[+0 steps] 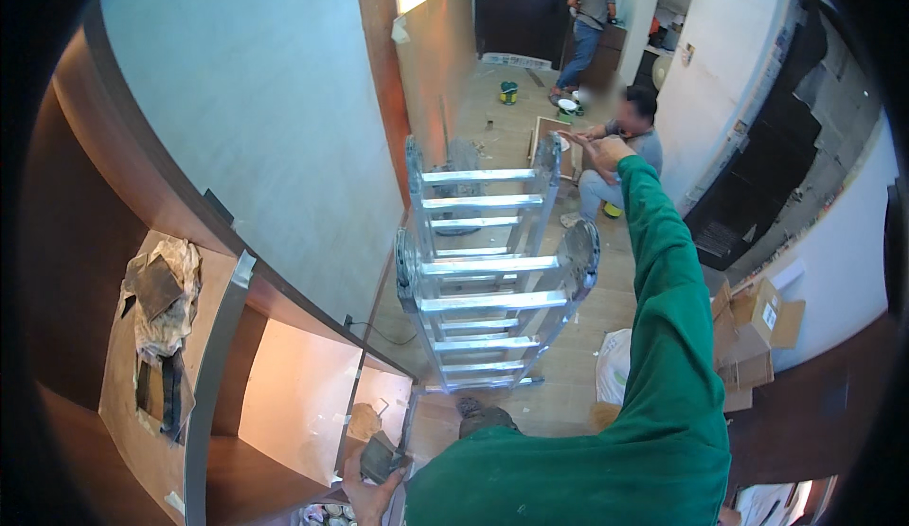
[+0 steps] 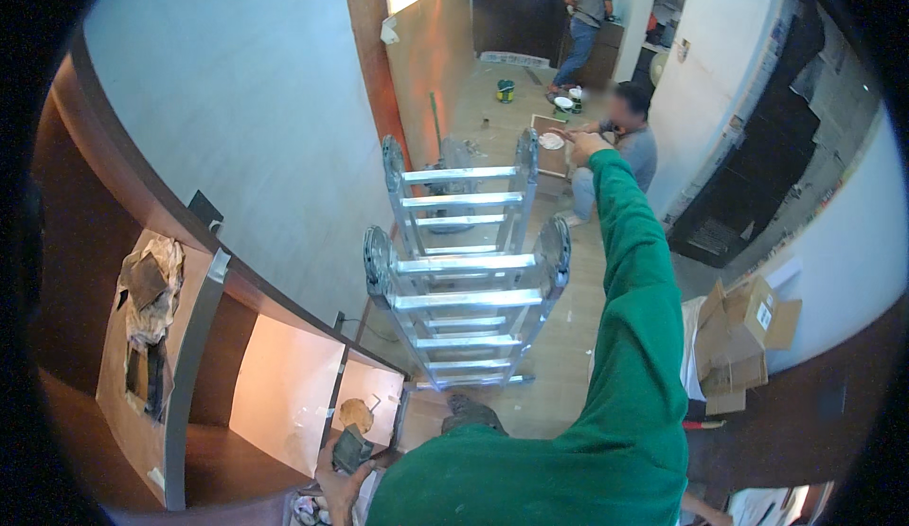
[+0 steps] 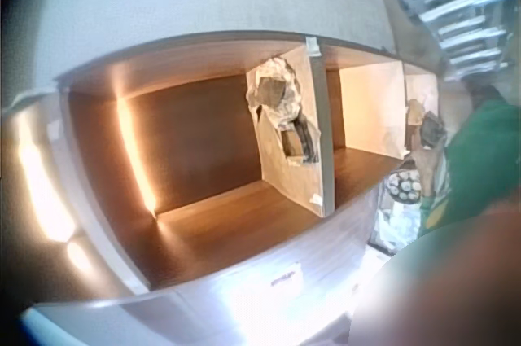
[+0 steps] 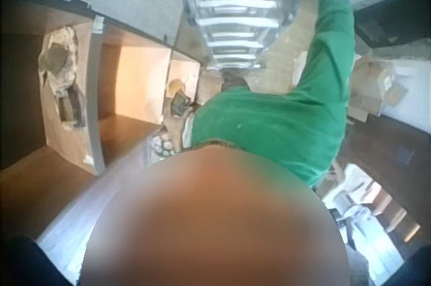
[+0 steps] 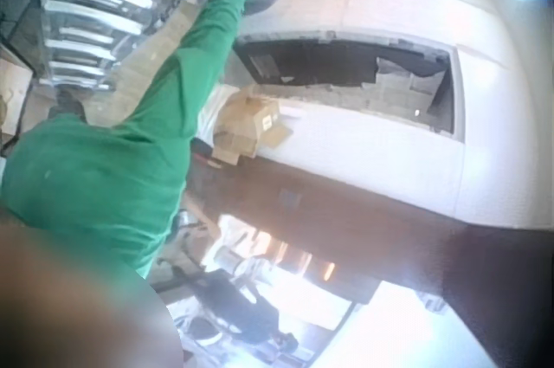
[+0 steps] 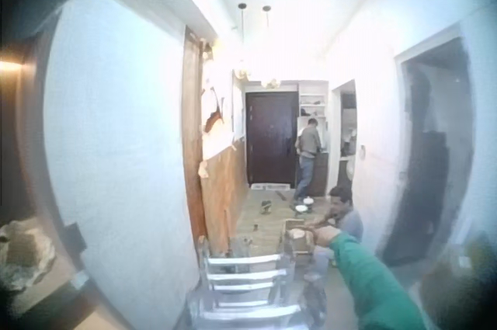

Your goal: The person mixes a brown substance in a small container using a brush, then pours it into a larger bucket. They stir the mixture and place the container back on a shelf.

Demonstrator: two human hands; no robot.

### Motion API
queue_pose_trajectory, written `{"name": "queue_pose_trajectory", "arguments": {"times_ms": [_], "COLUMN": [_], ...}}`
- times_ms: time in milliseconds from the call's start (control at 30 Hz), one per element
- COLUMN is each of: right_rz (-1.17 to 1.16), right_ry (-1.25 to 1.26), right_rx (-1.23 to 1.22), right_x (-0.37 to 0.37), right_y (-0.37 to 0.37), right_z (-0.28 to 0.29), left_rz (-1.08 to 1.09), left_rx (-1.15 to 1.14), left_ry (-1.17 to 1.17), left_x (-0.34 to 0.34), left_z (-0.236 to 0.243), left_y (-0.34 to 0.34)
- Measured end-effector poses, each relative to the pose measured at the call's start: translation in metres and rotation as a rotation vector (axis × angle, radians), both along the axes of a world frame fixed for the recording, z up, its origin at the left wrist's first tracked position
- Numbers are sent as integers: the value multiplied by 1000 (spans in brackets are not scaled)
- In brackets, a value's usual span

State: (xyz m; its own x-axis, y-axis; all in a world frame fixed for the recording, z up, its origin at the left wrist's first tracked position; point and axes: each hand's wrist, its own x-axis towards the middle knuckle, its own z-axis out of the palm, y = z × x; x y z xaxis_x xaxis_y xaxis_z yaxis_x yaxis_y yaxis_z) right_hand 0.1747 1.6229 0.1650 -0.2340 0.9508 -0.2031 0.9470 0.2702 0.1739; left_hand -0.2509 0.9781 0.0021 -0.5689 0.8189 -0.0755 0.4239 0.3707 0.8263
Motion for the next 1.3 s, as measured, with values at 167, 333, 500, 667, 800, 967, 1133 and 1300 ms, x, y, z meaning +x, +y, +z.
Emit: {"name": "queue_pose_trajectory", "arguments": {"times_ms": [167,333,500,667,800,967,1133,1300], "right_rz": [144,607,1798,2493,2620,2451,1611,1335], "right_ry": [77,794,674,646,994,1496,1895,1422], "right_rx": [-117,5,-4,218,482,747,1129,363], "right_x": [-1,-121,-293,-362,-417,-449,-494,-502], "right_y": [59,-85,-312,-476,-548,-548,-492,-468], "right_z": [15,117,154,197,214,330,501,559], "left_rz": [35,99,212,188,528,618,697,939], "left_rx": [-54,-66,-146,81,-4,74,381,224], "left_ry": [10,216,198,265,136,139,-124,161], "left_x": [7,4,18,36,74,106,115,123], "left_z": [7,34,37,27,47,20,-30,-15], "left_y": [27,30,1,-31,-51,-126,-156,-151]}}
